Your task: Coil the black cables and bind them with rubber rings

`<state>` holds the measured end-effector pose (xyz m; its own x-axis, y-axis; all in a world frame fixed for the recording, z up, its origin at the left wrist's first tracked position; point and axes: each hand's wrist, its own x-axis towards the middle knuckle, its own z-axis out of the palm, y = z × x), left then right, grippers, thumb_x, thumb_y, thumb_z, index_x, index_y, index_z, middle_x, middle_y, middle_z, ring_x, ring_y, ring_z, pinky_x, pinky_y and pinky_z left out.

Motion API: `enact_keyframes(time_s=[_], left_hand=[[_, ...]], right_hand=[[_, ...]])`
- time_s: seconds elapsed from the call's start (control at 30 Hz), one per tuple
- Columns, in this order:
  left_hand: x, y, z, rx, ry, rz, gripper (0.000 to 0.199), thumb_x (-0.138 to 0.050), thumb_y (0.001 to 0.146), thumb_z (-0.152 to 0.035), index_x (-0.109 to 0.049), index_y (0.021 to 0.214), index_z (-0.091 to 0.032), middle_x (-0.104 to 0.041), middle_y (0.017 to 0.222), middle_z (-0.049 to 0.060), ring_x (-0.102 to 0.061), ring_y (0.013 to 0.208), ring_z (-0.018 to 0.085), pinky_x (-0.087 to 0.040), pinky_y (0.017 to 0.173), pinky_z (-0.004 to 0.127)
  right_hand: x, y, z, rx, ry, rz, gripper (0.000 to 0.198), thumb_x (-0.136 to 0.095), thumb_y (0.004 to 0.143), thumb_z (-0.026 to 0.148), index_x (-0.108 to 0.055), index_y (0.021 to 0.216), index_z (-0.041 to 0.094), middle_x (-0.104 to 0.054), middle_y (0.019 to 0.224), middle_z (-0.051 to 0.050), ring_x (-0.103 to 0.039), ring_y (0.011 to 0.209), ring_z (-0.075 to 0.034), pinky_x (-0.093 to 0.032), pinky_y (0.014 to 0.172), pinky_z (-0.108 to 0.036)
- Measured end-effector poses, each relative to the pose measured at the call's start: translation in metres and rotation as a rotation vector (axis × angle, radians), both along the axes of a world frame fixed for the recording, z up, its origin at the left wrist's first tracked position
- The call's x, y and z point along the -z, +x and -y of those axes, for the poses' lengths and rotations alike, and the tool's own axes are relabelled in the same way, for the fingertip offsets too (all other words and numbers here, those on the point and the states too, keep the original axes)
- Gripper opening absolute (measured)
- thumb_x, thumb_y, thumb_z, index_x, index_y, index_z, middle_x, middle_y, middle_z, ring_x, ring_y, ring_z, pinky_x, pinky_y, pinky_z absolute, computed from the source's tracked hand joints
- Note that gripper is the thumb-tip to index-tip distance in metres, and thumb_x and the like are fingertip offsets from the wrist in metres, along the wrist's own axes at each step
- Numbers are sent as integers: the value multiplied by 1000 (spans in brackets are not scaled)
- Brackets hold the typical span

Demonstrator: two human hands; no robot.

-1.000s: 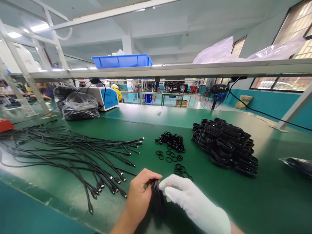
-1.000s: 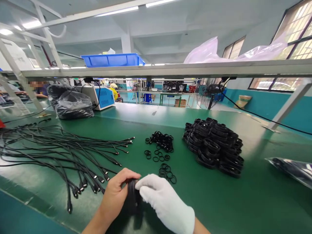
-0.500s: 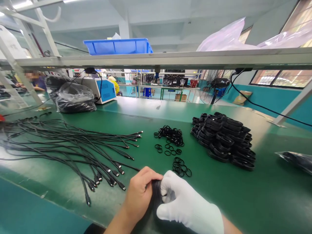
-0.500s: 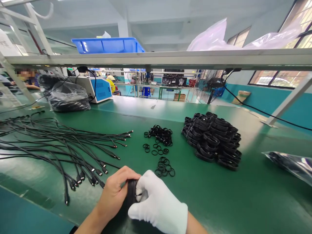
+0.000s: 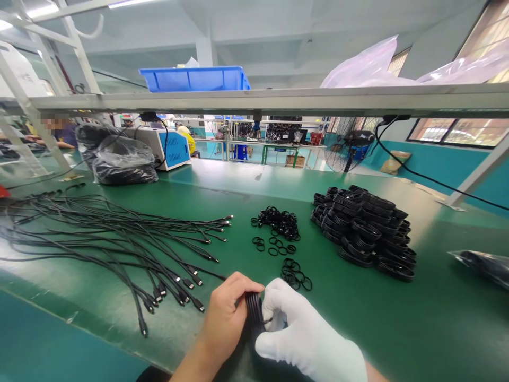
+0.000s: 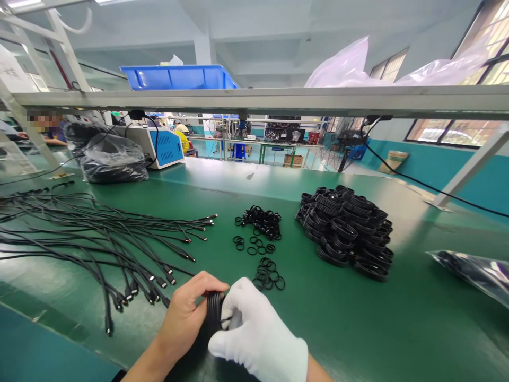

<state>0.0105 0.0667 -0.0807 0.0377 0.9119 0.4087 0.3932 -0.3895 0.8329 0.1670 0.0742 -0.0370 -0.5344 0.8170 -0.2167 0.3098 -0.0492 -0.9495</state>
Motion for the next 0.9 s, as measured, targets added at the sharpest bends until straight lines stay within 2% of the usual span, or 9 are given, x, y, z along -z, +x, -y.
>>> enact_keyframes(time_s=[0.2, 0.3, 0.4, 0.47, 0.53, 0.63, 0.73, 0.8, 0.9], left_hand=[[1, -2, -1, -75, 23, 66, 29, -48, 77, -3, -67, 83, -23, -61, 77, -2, -58, 73, 12, -45, 66, 21], [3, -2, -1, -105, 18, 72, 27, -48, 77, -4, -67, 83, -22, -62, 78, -1, -58, 73, 13, -45, 66, 21], [5, -3, -1, -127, 7, 66, 25, -49, 77, -6, -67, 83, -22, -63, 80, 0, -59, 76, 14, -46, 67, 23], [6, -4, -2, -114, -15, 58, 25, -49, 78, -8, -68, 87, -22, -65, 85, 1, -60, 82, 16, -47, 72, 24], [6, -4, -4, -87, -55, 52, 29, -48, 80, -12, -66, 99, -24, -65, 96, 2, -60, 88, 17, -48, 77, 26], [6, -5, -5, -84, -145, 87, 36, -44, 85, -20, -58, 117, -27, -63, 105, 3, -61, 83, 15, -50, 75, 27], [5, -7, -5, -108, -193, 83, 31, -43, 87, -31, -60, 114, -26, -64, 103, 3, -61, 85, 17, -49, 78, 29], [4, -10, -6, -177, -181, 58, 29, -46, 87, -36, -63, 107, -24, -63, 104, 4, -59, 93, 20, -47, 83, 31], [6, -14, -7, -313, -169, 64, 27, -47, 86, -40, -63, 98, -22, -62, 103, 5, -59, 94, 21, -45, 83, 33]], right_hand=[[6, 7, -6, 190, -84, -208, 21, -56, 74, 28, -50, 93, 20, -46, 73, 4, -44, 63, -9, -37, 60, -23], [11, 4, -8, 133, -145, -311, 36, -51, 80, 45, -52, 102, 16, -52, 81, -1, -49, 70, -11, -40, 67, -26], [15, -4, -7, -13, -274, -348, 43, -61, 69, 30, -50, 108, 15, -55, 81, -1, -53, 71, -12, -42, 64, -26], [15, -8, -5, -13, -269, -317, 50, -58, 62, 16, -49, 111, 16, -58, 86, -2, -56, 74, -13, -43, 63, -25], [14, -7, -6, 76, -171, -232, 53, -53, 61, 12, -46, 114, 17, -60, 96, -5, -59, 83, -16, -46, 68, -27], [15, -1, -9, 255, 124, 53, 60, -51, 65, 14, -42, 123, 20, -56, 115, -8, -55, 102, -20, -45, 86, -34], [21, 3, -10, 320, 430, 301, 64, -50, 66, 13, -42, 129, 22, -54, 118, -7, -51, 110, -21, -38, 97, -36], [27, 2, -8, 278, 493, 373, 65, -49, 66, 13, -43, 129, 23, -55, 114, -6, -52, 108, -20, -37, 97, -36], [29, -1, -4, 156, 410, 481, 65, -53, 62, 17, -48, 126, 26, -56, 111, -7, -53, 105, -25, -41, 92, -40]])
